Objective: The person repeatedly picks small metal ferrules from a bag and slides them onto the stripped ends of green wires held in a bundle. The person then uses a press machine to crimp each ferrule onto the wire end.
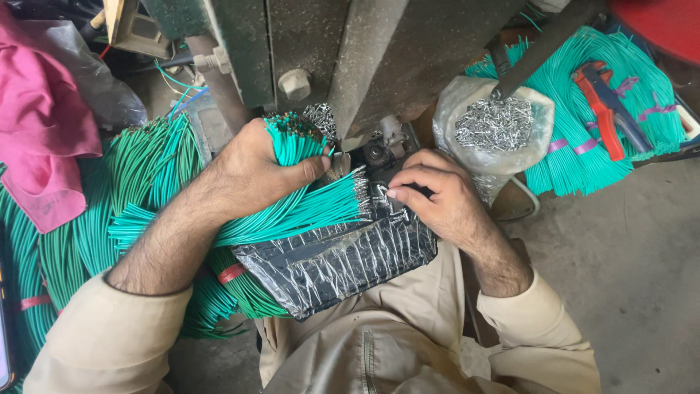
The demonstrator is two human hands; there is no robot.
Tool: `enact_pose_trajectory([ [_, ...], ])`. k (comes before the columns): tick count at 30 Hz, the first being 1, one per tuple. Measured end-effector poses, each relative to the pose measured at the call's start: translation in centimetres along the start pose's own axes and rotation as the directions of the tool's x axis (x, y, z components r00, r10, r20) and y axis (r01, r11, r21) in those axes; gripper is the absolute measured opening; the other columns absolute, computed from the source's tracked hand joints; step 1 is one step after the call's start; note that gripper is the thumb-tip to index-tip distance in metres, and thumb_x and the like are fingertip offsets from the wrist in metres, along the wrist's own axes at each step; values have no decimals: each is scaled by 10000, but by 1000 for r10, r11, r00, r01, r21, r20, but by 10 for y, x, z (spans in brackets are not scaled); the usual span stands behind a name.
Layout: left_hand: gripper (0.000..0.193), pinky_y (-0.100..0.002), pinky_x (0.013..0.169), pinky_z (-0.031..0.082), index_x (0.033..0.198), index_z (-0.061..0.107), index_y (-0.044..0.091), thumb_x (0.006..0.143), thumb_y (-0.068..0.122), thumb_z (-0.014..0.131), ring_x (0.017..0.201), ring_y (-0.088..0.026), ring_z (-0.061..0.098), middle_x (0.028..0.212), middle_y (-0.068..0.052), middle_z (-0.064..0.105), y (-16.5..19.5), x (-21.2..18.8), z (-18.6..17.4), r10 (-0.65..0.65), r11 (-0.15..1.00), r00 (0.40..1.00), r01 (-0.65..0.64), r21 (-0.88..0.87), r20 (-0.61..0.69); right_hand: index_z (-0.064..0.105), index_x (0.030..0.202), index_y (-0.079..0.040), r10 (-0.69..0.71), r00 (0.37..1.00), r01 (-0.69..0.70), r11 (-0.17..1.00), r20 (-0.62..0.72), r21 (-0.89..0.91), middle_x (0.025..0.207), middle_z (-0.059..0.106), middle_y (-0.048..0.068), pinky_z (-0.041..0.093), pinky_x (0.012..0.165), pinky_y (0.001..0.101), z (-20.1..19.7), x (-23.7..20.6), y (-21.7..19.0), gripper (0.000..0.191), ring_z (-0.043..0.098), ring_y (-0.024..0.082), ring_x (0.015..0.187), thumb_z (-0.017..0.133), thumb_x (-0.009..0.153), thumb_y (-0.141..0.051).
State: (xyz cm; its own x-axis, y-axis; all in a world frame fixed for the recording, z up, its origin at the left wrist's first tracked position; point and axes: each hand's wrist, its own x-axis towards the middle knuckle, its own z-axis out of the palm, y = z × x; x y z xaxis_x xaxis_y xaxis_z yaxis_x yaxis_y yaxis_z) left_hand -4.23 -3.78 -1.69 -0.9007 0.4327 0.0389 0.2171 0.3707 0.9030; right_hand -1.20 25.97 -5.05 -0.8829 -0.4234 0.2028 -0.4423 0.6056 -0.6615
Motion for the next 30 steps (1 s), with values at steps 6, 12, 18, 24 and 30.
enact_pose_trajectory([
  [6, 164, -328, 718, 571, 1016, 733, 68, 887, 169, 736, 726, -112, 658, 789, -38, 737, -6, 2, 0, 76, 997, 997, -76, -27, 7, 740, 1072, -40, 88, 996, -88, 991, 3, 101, 1049, 703, 63, 554, 848, 295, -5, 2, 4, 130, 691, 198, 968, 722, 947, -68],
  [12, 153, -331, 714, 571, 1003, 732, 66, 888, 167, 735, 715, -121, 662, 774, -49, 730, -8, 2, 0, 63, 998, 998, -63, -13, 11, 749, 1055, -52, 36, 999, -34, 996, 24, -77, 1046, 692, 68, 548, 867, 326, -9, 1, -2, 185, 694, 213, 1000, 765, 877, -97],
  [18, 152, -334, 699, 570, 994, 736, 67, 882, 169, 741, 697, -122, 655, 755, -48, 730, -6, 2, 1, 35, 999, 999, -35, -8, 15, 745, 1013, -54, -17, 1000, 16, 993, -7, -117, 1010, 671, 70, 547, 860, 343, -2, 1, -3, 136, 686, 222, 983, 759, 882, -89],
  [24, 146, -338, 689, 568, 991, 738, 70, 884, 169, 728, 687, -122, 647, 748, -54, 726, -8, 2, 2, 58, 998, 998, -58, -1, 20, 738, 1036, -54, -5, 1000, 4, 995, -4, -97, 1030, 664, 75, 543, 870, 346, 0, 0, -2, 126, 677, 228, 997, 743, 916, -93],
  [30, 162, -348, 687, 564, 986, 737, 66, 875, 183, 719, 673, -133, 643, 734, -67, 721, -6, 0, 0, 19, 999, 1000, -19, 26, 22, 745, 1059, -59, -29, 998, 32, 997, 49, -70, 1031, 656, 69, 529, 888, 343, -4, 2, 0, 170, 662, 223, 1017, 753, 894, -98],
])
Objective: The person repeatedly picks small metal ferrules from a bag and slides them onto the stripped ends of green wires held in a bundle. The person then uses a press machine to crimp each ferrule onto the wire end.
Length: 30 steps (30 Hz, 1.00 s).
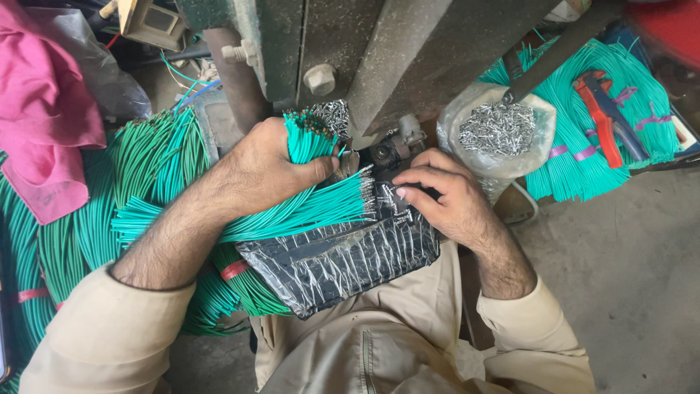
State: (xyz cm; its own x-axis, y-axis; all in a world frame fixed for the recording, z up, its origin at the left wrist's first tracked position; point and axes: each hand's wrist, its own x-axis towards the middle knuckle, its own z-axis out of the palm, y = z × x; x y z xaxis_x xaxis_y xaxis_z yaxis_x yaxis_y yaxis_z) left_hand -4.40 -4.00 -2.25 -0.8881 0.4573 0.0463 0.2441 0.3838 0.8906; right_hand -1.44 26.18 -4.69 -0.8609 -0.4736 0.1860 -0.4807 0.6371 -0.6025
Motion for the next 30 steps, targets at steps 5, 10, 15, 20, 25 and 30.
enact_pose_trajectory([
  [5, 174, -344, 698, 567, 1000, 733, 65, 866, 176, 717, 690, -133, 648, 746, -69, 722, 0, 0, 1, 19, 1000, 1000, -19, -4, -8, 728, 1006, -50, 15, 1000, -15, 1000, 9, 24, 993, 644, 64, 526, 860, 330, 2, -3, 8, 129, 656, 206, 979, 764, 895, -105],
  [10, 171, -346, 703, 566, 1000, 729, 62, 870, 171, 709, 696, -133, 643, 749, -71, 720, 0, -1, 1, 30, 999, 1000, -30, -11, -5, 653, 1042, -24, 96, 995, -93, 975, -4, 201, 1010, 648, 55, 530, 865, 312, 3, -4, 18, 72, 642, 179, 960, 679, 982, -56],
  [15, 165, -350, 680, 561, 991, 733, 65, 870, 176, 716, 668, -135, 630, 726, -71, 711, 0, -1, 0, -6, 1000, 1000, 6, 5, -3, 714, 1102, -41, 74, 996, -83, 981, 59, 176, 1091, 675, 57, 545, 884, 310, -13, -3, 14, 184, 662, 178, 1033, 682, 921, -48],
  [20, 141, -338, 670, 559, 983, 728, 62, 881, 159, 709, 675, -117, 622, 729, -57, 707, -1, 1, 1, 46, 999, 999, -46, -24, 2, 760, 1018, -60, -9, 999, 9, 1000, 49, 3, 1054, 656, 75, 531, 883, 320, -9, -1, 6, 138, 657, 193, 1021, 762, 883, -89],
  [25, 139, -334, 668, 557, 981, 732, 62, 879, 155, 718, 679, -109, 623, 729, -49, 707, -1, 1, 0, 41, 999, 999, -41, -12, 0, 723, 955, -43, 156, 986, -164, 974, 62, 158, 997, 674, 41, 533, 762, 300, -2, -3, 20, 95, 660, 149, 906, 766, 876, -70],
  [30, 143, -320, 687, 562, 986, 733, 67, 872, 153, 735, 701, -100, 636, 749, -35, 717, -2, 2, 0, 13, 999, 1000, -13, -45, 10, 648, 1076, -7, 90, 995, -49, 838, -49, 544, 1060, 693, 59, 545, 889, 264, 7, -7, 45, 64, 661, 113, 998, 656, 1018, -32],
])
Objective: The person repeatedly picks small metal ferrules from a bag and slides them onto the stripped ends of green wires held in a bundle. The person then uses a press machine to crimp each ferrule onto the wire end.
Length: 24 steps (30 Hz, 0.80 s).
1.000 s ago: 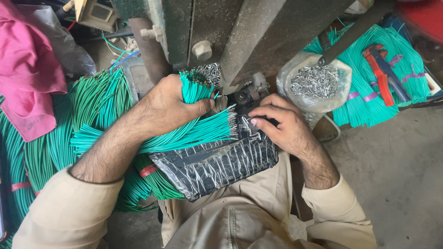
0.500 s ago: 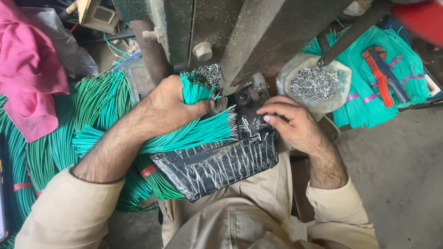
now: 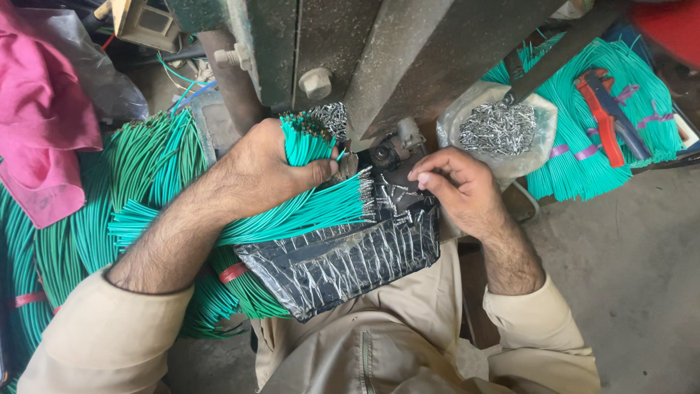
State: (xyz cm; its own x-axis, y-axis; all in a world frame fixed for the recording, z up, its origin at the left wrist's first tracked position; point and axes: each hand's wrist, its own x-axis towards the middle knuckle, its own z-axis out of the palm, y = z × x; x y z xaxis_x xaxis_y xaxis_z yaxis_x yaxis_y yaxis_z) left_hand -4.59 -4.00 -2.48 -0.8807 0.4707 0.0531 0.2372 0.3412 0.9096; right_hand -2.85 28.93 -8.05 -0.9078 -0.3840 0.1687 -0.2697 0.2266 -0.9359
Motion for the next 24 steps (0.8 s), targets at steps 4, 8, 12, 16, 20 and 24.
enact_pose_trajectory([
  [4, 144, -306, 714, 563, 992, 723, 60, 881, 146, 751, 748, -89, 639, 792, -28, 718, 1, 0, 0, 30, 998, 1000, -30, -62, 0, 669, 1122, 13, 110, 982, -97, 991, -151, 90, 958, 713, 95, 569, 755, 274, 9, 7, 4, 93, 685, 139, 834, 636, 1049, -33],
  [8, 162, -303, 716, 565, 1023, 723, 51, 879, 127, 725, 757, -81, 650, 821, -14, 730, 3, -1, 0, 72, 995, 997, -74, -72, -36, 676, 1107, 37, -69, 986, 93, 982, -149, 163, 1059, 746, 114, 625, 912, 319, 32, 23, -12, 90, 742, 172, 972, 626, 1055, -14],
  [12, 154, -311, 685, 558, 1006, 736, 51, 879, 138, 723, 711, -87, 639, 766, -14, 719, 5, -2, 0, 17, 999, 999, -19, -39, -48, 673, 1130, 31, -78, 993, 87, 989, -86, 117, 1060, 752, 90, 586, 915, 286, 56, 32, -26, 129, 714, 139, 997, 635, 1051, -65],
  [16, 148, -311, 679, 559, 997, 737, 49, 881, 138, 716, 708, -80, 636, 756, -13, 715, 4, -3, -2, 15, 998, 998, -18, -57, -55, 710, 1061, 27, -48, 991, 49, 999, -127, 8, 977, 762, 65, 576, 833, 260, 62, 40, -25, 135, 704, 109, 914, 699, 1028, -103],
  [20, 140, -307, 692, 557, 987, 731, 40, 901, 150, 727, 724, -73, 618, 770, -12, 708, 2, -1, -2, 61, 996, 997, -64, -67, -53, 712, 1085, 21, -75, 990, 82, 995, -123, 54, 1008, 753, 62, 560, 851, 255, 63, 45, -17, 158, 674, 98, 938, 712, 1028, -127],
  [24, 138, -309, 689, 554, 984, 731, 38, 899, 147, 728, 717, -75, 612, 758, -12, 703, 0, 0, -2, 53, 997, 997, -56, -51, -56, 704, 1086, 5, -42, 991, 62, 986, -125, 156, 996, 752, 36, 563, 842, 243, 63, 45, -13, 170, 679, 79, 920, 718, 1016, -149],
])
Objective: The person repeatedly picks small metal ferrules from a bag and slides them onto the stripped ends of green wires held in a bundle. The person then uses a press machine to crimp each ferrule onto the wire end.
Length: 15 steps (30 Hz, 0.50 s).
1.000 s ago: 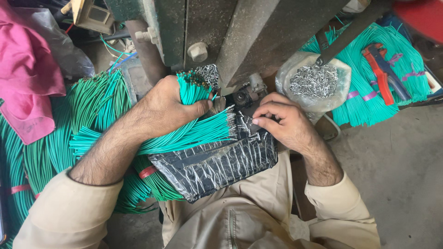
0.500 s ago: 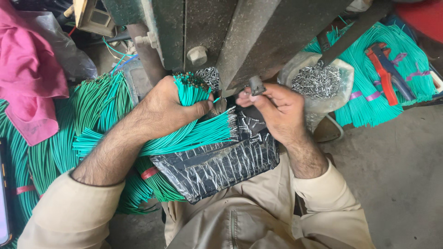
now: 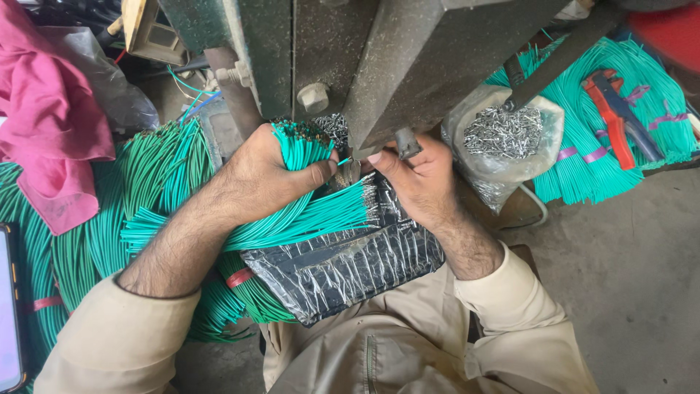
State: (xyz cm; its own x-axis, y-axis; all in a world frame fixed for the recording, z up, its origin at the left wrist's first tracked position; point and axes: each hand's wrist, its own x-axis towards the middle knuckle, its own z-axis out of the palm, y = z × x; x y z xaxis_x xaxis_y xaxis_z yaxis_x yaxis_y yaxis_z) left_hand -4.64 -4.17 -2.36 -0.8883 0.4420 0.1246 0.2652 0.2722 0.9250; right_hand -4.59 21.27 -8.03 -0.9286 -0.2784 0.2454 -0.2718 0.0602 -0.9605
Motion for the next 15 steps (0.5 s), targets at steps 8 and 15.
enact_pose_trajectory([
  [8, 136, -308, 685, 550, 986, 717, 38, 908, 149, 718, 726, -67, 584, 763, -9, 688, 0, 0, 1, 21, 999, 1000, -21, -25, 0, 725, 921, -3, 46, 999, -48, 980, -11, -195, 741, 614, -55, 459, 631, 225, 3, -3, 0, 185, 529, 29, 706, 750, 996, -170],
  [15, 143, -316, 654, 543, 948, 722, 35, 911, 173, 727, 688, -73, 575, 720, -14, 678, 4, 0, 1, -18, 1000, 1000, 18, 7, 7, 730, 913, -2, 25, 999, -29, 979, -20, -202, 745, 616, -50, 459, 635, 229, 3, -2, -4, 181, 535, 35, 710, 758, 992, -162],
])
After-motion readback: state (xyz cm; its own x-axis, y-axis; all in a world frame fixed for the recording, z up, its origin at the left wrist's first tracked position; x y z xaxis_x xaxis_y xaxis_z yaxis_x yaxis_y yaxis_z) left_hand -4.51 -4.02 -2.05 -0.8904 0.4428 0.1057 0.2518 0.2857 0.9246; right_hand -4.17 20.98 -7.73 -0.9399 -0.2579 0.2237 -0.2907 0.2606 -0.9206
